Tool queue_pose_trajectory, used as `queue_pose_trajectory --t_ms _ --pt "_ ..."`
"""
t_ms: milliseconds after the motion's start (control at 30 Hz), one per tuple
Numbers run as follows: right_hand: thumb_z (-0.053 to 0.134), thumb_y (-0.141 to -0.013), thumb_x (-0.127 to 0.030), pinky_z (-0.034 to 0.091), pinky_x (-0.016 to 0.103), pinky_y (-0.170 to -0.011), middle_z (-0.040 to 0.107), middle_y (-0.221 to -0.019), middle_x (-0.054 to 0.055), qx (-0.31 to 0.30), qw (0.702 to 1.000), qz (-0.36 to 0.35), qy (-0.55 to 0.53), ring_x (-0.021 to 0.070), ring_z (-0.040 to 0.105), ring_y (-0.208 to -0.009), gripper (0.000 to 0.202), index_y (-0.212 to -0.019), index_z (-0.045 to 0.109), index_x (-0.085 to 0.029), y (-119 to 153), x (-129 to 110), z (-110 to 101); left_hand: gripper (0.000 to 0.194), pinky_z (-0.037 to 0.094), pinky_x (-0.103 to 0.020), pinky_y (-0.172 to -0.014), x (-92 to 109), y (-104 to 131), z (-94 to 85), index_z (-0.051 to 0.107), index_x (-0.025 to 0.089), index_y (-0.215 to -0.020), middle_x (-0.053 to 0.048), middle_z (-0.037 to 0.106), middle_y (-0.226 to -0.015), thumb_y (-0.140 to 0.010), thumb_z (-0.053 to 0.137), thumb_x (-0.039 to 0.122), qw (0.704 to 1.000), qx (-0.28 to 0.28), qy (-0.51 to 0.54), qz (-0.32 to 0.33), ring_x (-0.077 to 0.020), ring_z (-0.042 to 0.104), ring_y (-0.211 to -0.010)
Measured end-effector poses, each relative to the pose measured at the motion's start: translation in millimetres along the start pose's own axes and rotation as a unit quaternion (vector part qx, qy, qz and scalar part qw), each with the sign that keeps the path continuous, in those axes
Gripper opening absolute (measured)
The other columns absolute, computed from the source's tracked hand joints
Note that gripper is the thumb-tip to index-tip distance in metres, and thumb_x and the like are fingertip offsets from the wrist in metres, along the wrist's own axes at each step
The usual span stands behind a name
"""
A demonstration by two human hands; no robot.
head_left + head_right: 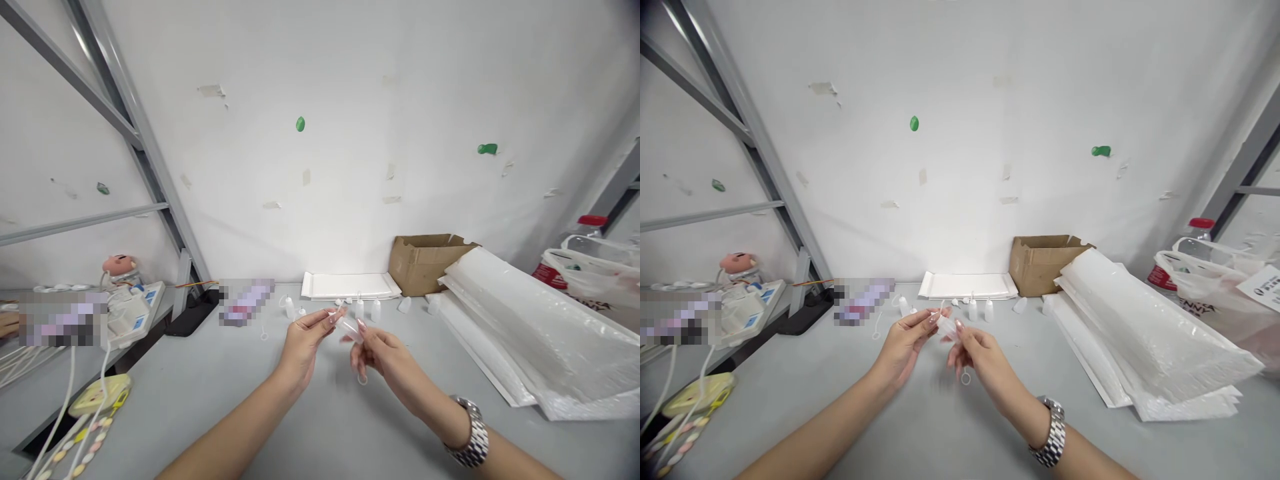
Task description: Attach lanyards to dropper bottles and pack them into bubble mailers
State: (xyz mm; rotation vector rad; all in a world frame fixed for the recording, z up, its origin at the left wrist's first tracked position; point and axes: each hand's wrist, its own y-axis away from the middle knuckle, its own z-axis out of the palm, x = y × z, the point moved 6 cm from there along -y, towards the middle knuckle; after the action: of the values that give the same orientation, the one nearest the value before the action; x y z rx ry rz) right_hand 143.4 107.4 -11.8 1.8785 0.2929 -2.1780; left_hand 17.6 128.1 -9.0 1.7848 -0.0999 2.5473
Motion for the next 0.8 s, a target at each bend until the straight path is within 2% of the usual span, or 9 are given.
queue_pose_trajectory --t_ms 67,133,200,300,400,467,567,667,800 --pt "0.063 -0.067 -0.056 0.041 0.028 -0.055 0.058 -0.061 -0.001 0.054 0.996 -0.053 0.052 0.0124 0.052 -0.052 0.043 -0.085 0.057 -0.017 0.2 -6.5 -5.7 0.022 0.036 -0.035 -0.095 -0.5 -1.2 -2.2 0.073 0.019 -0.078 -0.008 0.070 -0.098 -0.061 0.073 0.032 1.000 0.014 0.001 -0.003 -0.0236 0.055 -0.104" --pt "0.066 -0.065 -0.052 0.042 0.028 -0.057 0.058 -0.063 -0.001 0.087 0.989 -0.086 0.086 0.0129 0.053 -0.055 0.040 -0.084 0.057 -0.017 1.0 -10.1 -9.1 0.022 0.035 -0.036 -0.097 0.4 -2.2 -3.9 0.073 0.019 -0.079 -0.007 0.071 -0.098 -0.062 0.073 0.032 1.000 0.013 -0.009 0.002 -0.0240 0.055 -0.105" --pt "0.064 -0.068 -0.052 0.040 0.027 -0.055 0.056 -0.059 -0.002 0.070 0.991 -0.079 0.077 0.0117 0.050 -0.052 0.037 -0.075 0.056 -0.017 0.0 -7.8 -8.1 0.021 0.034 -0.036 -0.098 3.4 -2.6 -4.2 0.073 0.019 -0.079 -0.007 0.071 -0.098 -0.063 0.073 0.032 0.999 -0.001 -0.028 0.016 -0.0244 0.055 -0.105" --pt "0.057 -0.073 -0.055 0.034 0.025 -0.048 0.050 -0.048 -0.004 -0.015 1.000 -0.008 -0.020 0.0085 0.042 -0.042 0.040 -0.071 0.056 -0.015 -3.1 3.4 -0.7 0.018 0.036 -0.037 -0.096 8.8 -2.2 -4.3 0.073 0.019 -0.076 -0.007 0.072 -0.092 -0.063 0.072 0.031 0.997 -0.018 -0.056 0.040 -0.0251 0.058 -0.102" --pt "0.057 -0.074 -0.054 0.031 0.025 -0.046 0.048 -0.045 -0.004 -0.073 0.990 0.035 -0.114 0.0076 0.038 -0.039 0.040 -0.070 0.057 -0.014 -3.9 9.4 5.2 0.018 0.036 -0.038 -0.095 10.7 -1.6 -4.7 0.073 0.019 -0.075 -0.007 0.073 -0.088 -0.062 0.074 0.031 0.997 -0.014 -0.058 0.044 -0.0254 0.059 -0.100" --pt "0.057 -0.075 -0.052 0.031 0.025 -0.048 0.050 -0.046 -0.003 -0.090 0.985 0.036 -0.142 0.0082 0.040 -0.041 0.038 -0.069 0.056 -0.014 -3.5 9.4 7.1 0.024 0.035 -0.038 -0.095 9.7 -0.8 -2.6 0.073 0.019 -0.083 -0.008 0.072 -0.091 -0.064 0.072 0.034 0.999 -0.022 -0.025 0.031 -0.0246 0.058 -0.100" --pt "0.057 -0.076 -0.050 0.031 0.025 -0.049 0.052 -0.049 -0.002 -0.099 0.983 0.031 -0.150 0.0091 0.043 -0.044 0.036 -0.069 0.056 -0.014 -1.9 8.4 8.5 0.035 0.032 -0.039 -0.097 6.9 2.1 7.0 0.067 0.019 -0.101 -0.009 0.070 -0.099 -0.072 0.064 0.040 0.996 -0.083 0.030 -0.008 -0.0233 0.057 -0.102" --pt "0.056 -0.076 -0.053 0.033 0.025 -0.049 0.052 -0.050 -0.002 -0.080 0.989 0.020 -0.120 0.0095 0.044 -0.044 0.038 -0.071 0.056 -0.015 -1.0 7.5 7.4 0.032 0.032 -0.039 -0.098 9.0 6.1 14.1 0.069 0.015 -0.096 -0.011 0.069 -0.100 -0.076 0.060 0.038 0.991 -0.133 0.022 -0.014 -0.0240 0.056 -0.104" --pt "0.049 -0.078 -0.057 0.036 0.025 -0.050 0.051 -0.051 -0.004 -0.040 0.998 -0.028 -0.028 0.0095 0.044 -0.044 0.042 -0.076 0.054 -0.016 -0.6 2.9 5.5 0.021 0.034 -0.038 -0.096 13.0 7.0 10.7 0.072 0.015 -0.082 -0.009 0.070 -0.095 -0.071 0.067 0.032 0.995 -0.098 0.009 0.008 -0.0236 0.057 -0.099"
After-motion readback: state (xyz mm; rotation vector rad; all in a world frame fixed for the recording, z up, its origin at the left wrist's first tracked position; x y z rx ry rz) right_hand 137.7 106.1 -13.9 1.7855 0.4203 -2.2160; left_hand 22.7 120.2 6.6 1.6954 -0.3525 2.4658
